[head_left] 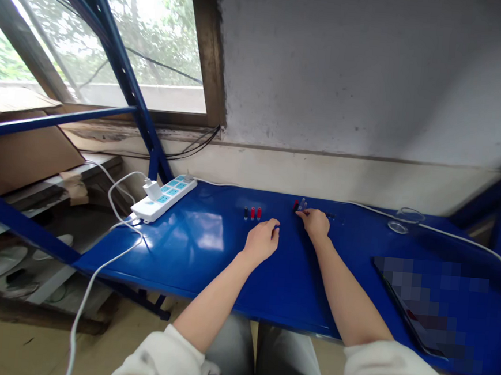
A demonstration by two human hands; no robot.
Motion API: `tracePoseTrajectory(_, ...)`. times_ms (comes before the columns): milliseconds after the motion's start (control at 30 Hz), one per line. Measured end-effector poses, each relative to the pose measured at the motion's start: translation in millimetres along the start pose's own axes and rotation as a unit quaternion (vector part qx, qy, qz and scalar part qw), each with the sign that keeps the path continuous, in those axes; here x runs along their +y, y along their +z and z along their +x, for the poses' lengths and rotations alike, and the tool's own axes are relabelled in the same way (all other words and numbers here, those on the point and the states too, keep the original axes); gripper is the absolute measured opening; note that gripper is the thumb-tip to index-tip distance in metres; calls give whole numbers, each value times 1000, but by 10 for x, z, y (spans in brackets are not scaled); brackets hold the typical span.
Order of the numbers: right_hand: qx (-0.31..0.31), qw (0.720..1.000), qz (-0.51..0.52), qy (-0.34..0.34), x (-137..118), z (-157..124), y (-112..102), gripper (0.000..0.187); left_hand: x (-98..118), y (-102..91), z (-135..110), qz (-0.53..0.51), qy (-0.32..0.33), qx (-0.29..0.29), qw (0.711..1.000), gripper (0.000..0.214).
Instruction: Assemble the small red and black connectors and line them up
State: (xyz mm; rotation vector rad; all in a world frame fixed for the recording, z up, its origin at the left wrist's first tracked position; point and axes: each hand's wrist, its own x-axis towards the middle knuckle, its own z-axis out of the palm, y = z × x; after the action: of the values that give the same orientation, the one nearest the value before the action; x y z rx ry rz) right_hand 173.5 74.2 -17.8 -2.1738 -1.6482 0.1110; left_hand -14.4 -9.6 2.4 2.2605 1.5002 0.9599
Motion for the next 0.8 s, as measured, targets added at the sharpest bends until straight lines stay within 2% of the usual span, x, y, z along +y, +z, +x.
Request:
tracePoseTrajectory(133,-7,1000,-13,1,-10,3,-4,35,-66,-23,20,73,-75,25,994,47)
tracePoseTrajectory(300,-32,999,-40,9,-88,-64,-119,31,-149,-32,54,79,-114,40,990,62)
tracePoseTrajectory(433,-49,995,-82,-4,-180,-187,-264,23,-176,-16,70,91,-132,27,987,63)
tracePoseTrajectory(600,-50,997,-40,-35,-297,-468,-413,24,-169,-10,88,137,-126,16,982,63)
tracePoseTrajectory(700,-44,997,-6,-63,-349,-644,-434,27,-171,-20,99,137,-128,12,982,59)
tracePoseTrajectory(800,-40,994,16,-96,-377,-745,-400,30,-192,-33,110,118,-121,37,985,50)
